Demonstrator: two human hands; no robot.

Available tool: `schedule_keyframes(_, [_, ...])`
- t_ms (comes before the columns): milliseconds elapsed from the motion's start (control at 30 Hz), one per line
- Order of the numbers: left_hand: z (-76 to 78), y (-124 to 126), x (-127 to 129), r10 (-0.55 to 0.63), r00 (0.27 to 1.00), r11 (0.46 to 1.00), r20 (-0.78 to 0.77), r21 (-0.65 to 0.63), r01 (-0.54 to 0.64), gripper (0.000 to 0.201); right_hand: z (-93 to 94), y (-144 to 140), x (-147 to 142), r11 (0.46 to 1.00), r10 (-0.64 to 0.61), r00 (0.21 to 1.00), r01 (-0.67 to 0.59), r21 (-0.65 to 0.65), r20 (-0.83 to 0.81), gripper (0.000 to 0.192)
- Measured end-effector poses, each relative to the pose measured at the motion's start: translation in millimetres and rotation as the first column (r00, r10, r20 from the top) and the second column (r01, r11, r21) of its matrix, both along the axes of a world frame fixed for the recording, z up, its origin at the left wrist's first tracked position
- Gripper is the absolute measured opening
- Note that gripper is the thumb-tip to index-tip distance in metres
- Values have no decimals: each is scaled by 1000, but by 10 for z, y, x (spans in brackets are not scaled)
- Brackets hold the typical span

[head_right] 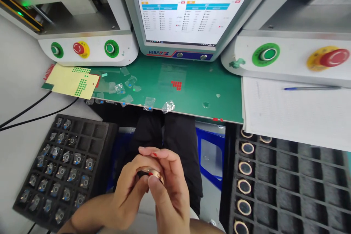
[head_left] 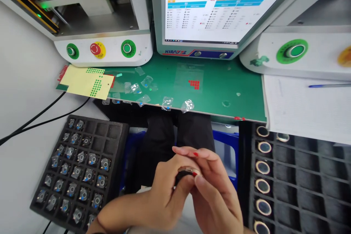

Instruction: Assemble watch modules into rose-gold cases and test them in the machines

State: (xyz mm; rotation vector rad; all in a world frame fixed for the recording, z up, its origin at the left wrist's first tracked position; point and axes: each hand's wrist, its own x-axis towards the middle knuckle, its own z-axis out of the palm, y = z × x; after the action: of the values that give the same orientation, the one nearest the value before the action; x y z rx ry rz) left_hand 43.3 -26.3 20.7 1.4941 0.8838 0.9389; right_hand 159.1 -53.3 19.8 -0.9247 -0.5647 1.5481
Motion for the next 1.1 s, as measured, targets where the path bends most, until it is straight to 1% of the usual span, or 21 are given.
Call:
schedule_keyframes(67, [-6,-7,5,16,998,995,-55,101,-10,21,23,26,-18,999,-54,998,54,2,-11,22])
schedule_keyframes(133, [9,-3,24,34,995,981,-98,195,-15,22,46,46,-55,991,-137,990,137,-8,-34,18])
schedule_keyframes(200, [49,17,45,14,988,966,-155,258,26,24,59,45,-97,974,-228,972,226,-34,-51,16])
schedule_keyframes(267, [98,42,61,-26,977,956,-214,279,86,22,57,24,-132,953,-298,953,294,-70,-56,21])
schedule_keyframes(333, [132,57,71,-41,966,950,-254,291,117,21,41,-1,-157,951,-309,949,305,-57,-67,24])
schedule_keyframes(400, [140,57,82,-13,962,938,-272,330,106,22,25,-14,-179,961,-277,958,277,-14,-80,23])
schedule_keyframes(433, [138,54,89,1,958,930,-286,352,104,22,21,-12,-190,959,-284,955,285,0,-83,23])
schedule_keyframes(567, [117,60,127,27,940,905,-340,407,122,23,48,28,-172,917,-399,915,398,-30,-65,28])
schedule_keyframes(600, [112,68,135,29,943,908,-330,403,114,24,61,40,-141,926,-377,924,375,-42,-59,26])
schedule_keyframes(700, [98,96,146,-4,959,936,-282,336,103,23,89,65,-19,975,-212,974,206,-78,-77,13])
schedule_keyframes(767, [92,102,138,-36,964,947,-262,298,117,21,92,69,26,984,-169,982,163,-77,-89,16])
schedule_keyframes(833, [93,96,122,-29,964,946,-264,303,112,23,80,64,8,978,-203,977,199,-60,-70,15])
schedule_keyframes(900, [104,84,109,13,958,929,-285,358,94,24,59,51,-53,969,-249,967,248,-22,-47,14])
schedule_keyframes(1000, [124,73,107,57,950,897,-307,433,86,24,21,24,-145,949,-310,950,312,46,-45,20])
schedule_keyframes(1100, [115,72,124,74,944,884,-321,459,87,23,-20,-1,-177,945,-318,945,323,48,-82,24])
